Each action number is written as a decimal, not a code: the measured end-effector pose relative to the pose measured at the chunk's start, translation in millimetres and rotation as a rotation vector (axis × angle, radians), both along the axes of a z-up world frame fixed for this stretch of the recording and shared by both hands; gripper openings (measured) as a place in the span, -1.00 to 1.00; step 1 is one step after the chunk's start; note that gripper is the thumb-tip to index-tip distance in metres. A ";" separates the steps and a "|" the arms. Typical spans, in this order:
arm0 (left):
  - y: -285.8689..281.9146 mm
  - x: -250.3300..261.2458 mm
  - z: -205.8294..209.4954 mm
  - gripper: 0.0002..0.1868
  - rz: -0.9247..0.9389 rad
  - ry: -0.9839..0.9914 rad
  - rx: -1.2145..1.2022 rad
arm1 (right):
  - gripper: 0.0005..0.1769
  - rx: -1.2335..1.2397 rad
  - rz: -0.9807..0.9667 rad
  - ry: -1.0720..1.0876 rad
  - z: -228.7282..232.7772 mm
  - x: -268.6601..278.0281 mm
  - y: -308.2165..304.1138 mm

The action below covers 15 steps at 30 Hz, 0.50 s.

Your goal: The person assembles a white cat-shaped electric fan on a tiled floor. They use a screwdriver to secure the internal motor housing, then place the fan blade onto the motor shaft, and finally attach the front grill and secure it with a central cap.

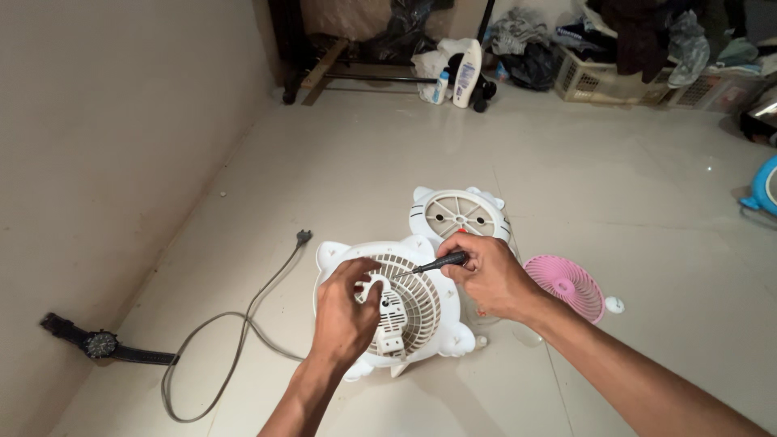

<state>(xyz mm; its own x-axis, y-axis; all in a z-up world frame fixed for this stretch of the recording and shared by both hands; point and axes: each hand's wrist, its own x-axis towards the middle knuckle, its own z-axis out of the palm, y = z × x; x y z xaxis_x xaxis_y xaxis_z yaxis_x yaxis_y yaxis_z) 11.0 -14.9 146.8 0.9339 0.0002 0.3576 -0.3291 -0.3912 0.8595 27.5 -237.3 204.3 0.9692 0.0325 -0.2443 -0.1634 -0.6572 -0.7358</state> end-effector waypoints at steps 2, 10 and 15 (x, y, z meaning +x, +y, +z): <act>-11.3 2.1 19.0 -0.71 -0.032 0.047 -0.006 | -0.81 0.250 0.073 -0.159 1.2 0.8 -6.1; -66.3 12.6 55.3 -0.81 -0.080 0.180 -0.014 | -0.77 0.426 0.047 -0.443 -0.5 -6.5 -59.6; -102.3 14.1 52.5 -0.83 -0.108 0.056 0.023 | -0.74 0.470 -0.018 -0.474 -2.1 -20.2 -88.1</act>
<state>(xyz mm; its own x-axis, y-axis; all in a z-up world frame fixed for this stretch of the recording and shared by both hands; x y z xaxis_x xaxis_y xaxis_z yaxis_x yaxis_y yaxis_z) 25.1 -117.2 199.3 0.9466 -0.1094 0.3034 -0.3220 -0.3756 0.8690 7.3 -325.4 202.2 0.9695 0.0139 0.2447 0.2404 -0.2497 -0.9380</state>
